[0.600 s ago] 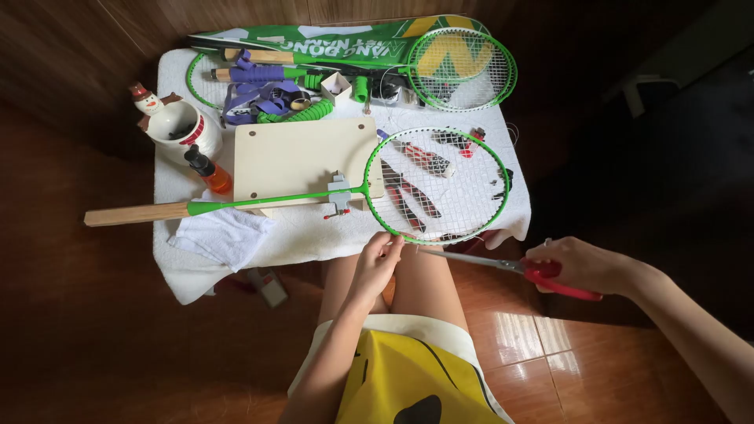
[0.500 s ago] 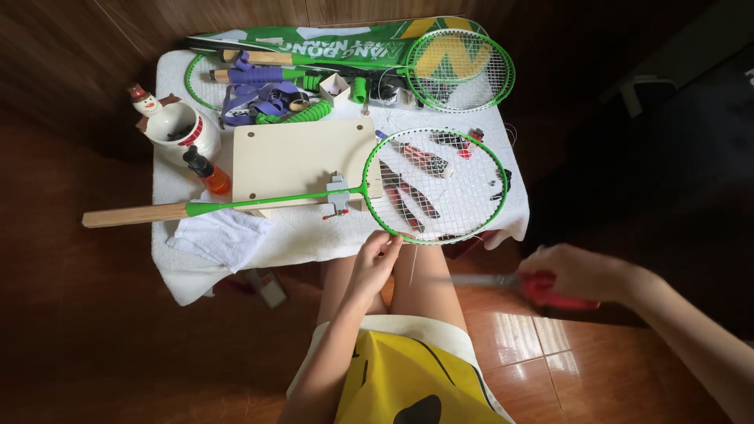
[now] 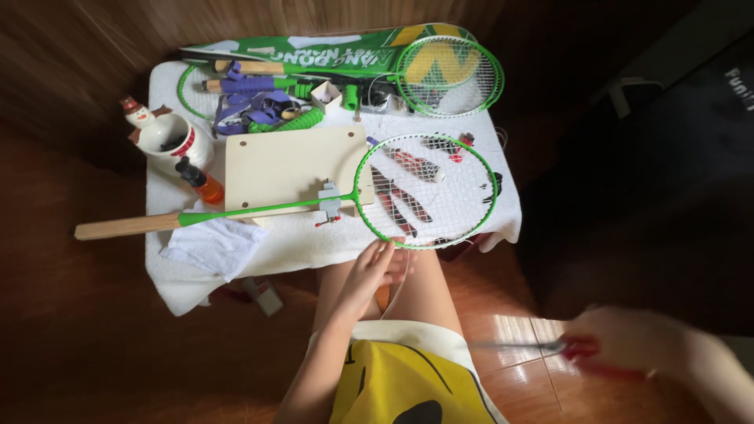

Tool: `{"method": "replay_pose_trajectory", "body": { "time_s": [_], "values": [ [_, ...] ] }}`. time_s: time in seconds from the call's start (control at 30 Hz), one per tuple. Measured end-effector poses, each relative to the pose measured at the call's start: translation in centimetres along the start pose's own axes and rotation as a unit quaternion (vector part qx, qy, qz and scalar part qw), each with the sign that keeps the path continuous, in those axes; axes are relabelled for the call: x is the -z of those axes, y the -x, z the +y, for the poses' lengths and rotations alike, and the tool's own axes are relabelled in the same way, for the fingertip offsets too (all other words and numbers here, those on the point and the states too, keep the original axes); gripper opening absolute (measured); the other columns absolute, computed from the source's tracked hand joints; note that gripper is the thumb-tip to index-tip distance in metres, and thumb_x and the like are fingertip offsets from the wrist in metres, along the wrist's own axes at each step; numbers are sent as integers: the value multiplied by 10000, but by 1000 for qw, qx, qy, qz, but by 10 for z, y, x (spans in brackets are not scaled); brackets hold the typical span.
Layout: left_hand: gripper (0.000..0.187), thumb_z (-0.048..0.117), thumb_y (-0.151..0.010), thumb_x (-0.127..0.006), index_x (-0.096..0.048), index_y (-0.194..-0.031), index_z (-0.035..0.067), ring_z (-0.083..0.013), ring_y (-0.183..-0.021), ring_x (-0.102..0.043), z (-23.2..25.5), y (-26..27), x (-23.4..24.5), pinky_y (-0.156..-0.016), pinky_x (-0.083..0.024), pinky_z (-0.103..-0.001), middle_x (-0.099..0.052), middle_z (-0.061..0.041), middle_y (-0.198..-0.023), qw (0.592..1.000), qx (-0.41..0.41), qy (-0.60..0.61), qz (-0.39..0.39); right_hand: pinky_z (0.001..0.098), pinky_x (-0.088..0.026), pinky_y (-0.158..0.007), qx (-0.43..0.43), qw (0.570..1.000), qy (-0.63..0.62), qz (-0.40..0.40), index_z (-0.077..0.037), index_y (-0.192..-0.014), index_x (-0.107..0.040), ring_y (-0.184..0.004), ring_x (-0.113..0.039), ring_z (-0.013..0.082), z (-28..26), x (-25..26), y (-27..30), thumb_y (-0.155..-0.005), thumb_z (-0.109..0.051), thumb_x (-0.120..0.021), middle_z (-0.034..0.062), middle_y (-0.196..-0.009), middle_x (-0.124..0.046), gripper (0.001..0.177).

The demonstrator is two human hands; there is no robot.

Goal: Thread and repair a badminton racket using specialized tools.

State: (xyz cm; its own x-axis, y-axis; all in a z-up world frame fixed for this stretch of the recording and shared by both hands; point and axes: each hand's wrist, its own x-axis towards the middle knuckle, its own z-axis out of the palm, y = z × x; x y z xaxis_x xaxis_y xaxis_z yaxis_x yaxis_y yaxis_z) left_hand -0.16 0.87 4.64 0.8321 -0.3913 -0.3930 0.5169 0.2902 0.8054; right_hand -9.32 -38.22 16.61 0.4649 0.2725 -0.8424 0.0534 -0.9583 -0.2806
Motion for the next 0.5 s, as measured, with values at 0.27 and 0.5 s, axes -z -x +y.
{"method": "replay_pose_trajectory", "body": {
  "time_s": [0.27, 0.5],
  "values": [
    [331, 288, -1065, -553, -713, -1184, 23, -121, -833, -695, -44, 18, 3, -790, -589, -278, -718, -77, -903, 997, -12, -24, -77, 377, -571, -637, -160, 896, -140, 390, -145, -1136, -758, -770, -726, 231, 106, 66, -80, -942, -309, -660, 98, -938, -781, 272],
    [342, 288, -1023, -547, -716, -1183, 37, -101, -828, -700, -32, 35, 7, -790, -589, -274, -723, -43, -898, 999, -9, -51, -14, 454, -500, -1024, 5, 811, 23, 585, -57, -1258, -679, -1150, -583, 395, 42, 80, -196, -763, -187, -792, 194, -1249, -650, 525]
  ]
}}
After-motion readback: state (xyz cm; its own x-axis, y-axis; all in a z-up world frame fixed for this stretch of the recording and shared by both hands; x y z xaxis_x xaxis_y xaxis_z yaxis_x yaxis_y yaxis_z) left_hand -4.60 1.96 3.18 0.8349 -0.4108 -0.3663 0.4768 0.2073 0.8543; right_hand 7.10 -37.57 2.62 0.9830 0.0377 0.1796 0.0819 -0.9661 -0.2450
